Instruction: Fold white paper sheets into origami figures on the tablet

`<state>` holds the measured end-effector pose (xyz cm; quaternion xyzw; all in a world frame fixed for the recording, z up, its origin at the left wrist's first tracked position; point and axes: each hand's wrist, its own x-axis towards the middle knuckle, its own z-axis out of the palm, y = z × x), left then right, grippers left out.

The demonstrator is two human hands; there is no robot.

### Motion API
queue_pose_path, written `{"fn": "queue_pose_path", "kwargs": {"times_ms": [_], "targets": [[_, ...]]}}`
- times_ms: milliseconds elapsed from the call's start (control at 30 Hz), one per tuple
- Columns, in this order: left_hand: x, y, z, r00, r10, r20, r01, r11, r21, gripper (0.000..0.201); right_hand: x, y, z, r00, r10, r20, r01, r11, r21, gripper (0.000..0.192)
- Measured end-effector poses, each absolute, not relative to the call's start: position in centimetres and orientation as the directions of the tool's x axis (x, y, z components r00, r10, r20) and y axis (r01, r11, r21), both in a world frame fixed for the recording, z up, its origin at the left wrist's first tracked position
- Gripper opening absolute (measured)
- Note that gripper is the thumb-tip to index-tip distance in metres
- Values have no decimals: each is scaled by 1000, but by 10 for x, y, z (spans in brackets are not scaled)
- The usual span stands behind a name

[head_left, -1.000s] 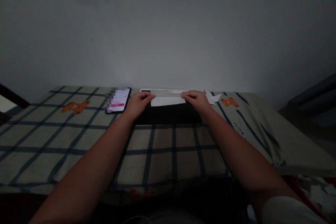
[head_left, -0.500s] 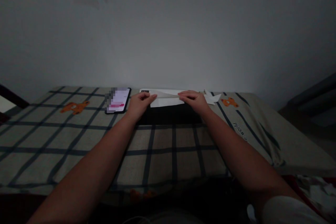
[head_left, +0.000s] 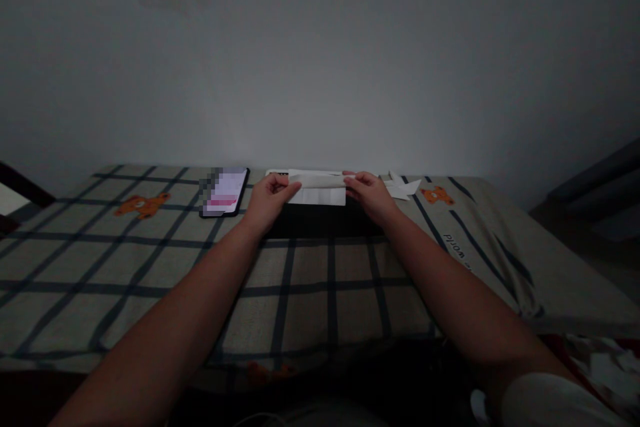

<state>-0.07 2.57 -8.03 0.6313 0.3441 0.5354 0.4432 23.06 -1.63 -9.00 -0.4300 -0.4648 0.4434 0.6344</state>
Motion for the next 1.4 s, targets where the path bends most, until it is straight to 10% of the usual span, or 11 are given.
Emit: {"fn": "queue_pose_path", "kwargs": {"times_ms": [467, 767, 1167, 1400], "targets": [[1, 27, -85, 378, 913, 156, -21, -160, 987, 51, 229, -15, -92, 266, 936, 233, -119, 272, -955, 32], [-3, 19, -73, 451, 798, 400, 217, -532, 818, 37, 220, -26, -80, 135, 949, 285, -3, 288, -958, 40], [2, 5, -60, 686, 726, 57, 117, -188, 975, 39, 214, -28, -76, 161, 939, 303, 39, 300, -953, 41], [10, -4, -63, 646, 761, 50, 226, -253, 941, 27, 198, -32, -74, 108, 948, 299, 116, 287, -951, 40]]}}
